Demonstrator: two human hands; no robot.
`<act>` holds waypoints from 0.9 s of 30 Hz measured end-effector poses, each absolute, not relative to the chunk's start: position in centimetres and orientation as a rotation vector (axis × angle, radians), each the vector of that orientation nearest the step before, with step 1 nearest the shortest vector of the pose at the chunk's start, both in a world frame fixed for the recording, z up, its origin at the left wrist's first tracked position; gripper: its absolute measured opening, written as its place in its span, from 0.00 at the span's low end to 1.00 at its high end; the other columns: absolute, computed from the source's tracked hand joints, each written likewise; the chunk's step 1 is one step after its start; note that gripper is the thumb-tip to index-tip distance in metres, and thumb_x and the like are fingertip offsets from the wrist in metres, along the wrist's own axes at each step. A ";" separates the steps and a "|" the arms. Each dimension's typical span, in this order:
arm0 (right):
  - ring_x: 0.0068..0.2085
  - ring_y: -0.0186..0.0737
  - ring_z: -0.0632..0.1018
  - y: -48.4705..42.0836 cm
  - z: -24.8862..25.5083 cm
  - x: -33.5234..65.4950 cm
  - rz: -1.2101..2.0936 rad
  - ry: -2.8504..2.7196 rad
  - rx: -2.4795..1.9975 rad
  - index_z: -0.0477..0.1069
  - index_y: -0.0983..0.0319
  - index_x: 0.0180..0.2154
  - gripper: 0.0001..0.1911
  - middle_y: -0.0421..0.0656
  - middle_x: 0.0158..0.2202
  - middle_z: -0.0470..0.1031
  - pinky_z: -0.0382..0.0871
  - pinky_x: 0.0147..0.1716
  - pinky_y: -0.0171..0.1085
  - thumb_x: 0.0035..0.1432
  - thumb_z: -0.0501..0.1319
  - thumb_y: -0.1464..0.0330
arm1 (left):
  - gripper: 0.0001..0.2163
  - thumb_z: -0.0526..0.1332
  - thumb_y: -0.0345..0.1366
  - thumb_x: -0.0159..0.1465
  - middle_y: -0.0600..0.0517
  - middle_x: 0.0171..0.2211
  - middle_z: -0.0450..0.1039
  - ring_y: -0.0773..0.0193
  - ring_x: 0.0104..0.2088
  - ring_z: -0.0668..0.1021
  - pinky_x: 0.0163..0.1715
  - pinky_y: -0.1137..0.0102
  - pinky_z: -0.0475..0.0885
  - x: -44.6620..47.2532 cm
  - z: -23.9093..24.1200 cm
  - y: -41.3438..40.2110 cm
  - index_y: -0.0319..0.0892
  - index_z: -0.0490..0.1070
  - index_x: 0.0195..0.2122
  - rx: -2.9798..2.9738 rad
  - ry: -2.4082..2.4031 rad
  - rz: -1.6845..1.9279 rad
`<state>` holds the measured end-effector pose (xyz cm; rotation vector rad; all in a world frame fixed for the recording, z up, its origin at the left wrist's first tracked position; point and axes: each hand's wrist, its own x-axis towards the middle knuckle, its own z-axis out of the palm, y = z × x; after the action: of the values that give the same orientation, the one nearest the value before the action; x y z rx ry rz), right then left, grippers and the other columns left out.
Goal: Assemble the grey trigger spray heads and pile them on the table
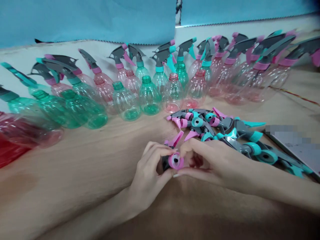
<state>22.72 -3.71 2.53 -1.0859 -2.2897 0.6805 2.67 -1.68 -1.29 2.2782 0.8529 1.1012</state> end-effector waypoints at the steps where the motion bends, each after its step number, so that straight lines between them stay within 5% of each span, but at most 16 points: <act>1: 0.23 0.28 0.68 -3.7 2.6 22.8 0.669 -2.285 -1.097 0.63 0.60 0.36 0.05 0.33 0.27 0.69 0.58 0.23 0.29 0.61 0.59 0.67 | 0.10 0.67 0.27 0.57 0.51 0.35 0.73 0.59 0.39 0.74 0.37 0.65 0.71 2.6 -1.3 -1.7 0.44 0.70 0.39 2.247 0.880 1.089; 12: 0.27 0.31 0.76 -3.8 2.2 22.4 0.480 -2.217 -1.151 0.76 0.59 0.41 0.11 0.38 0.31 0.80 0.65 0.27 0.31 0.62 0.55 0.71 | 0.10 0.69 0.32 0.56 0.52 0.35 0.71 0.61 0.38 0.74 0.35 0.68 0.70 2.6 -1.5 -1.7 0.44 0.71 0.38 2.127 0.950 1.068; 27: 0.27 0.31 0.73 -3.6 1.3 22.6 0.617 -2.293 -1.107 0.72 0.61 0.45 0.11 0.38 0.28 0.76 0.61 0.27 0.32 0.64 0.54 0.68 | 0.11 0.68 0.30 0.57 0.51 0.37 0.70 0.60 0.39 0.74 0.38 0.66 0.70 2.4 -1.8 -1.4 0.44 0.70 0.39 2.172 0.921 1.018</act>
<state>22.59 -3.55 1.25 -1.1070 -2.2931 0.6168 2.43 -1.38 -1.84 2.1723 0.9207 1.0178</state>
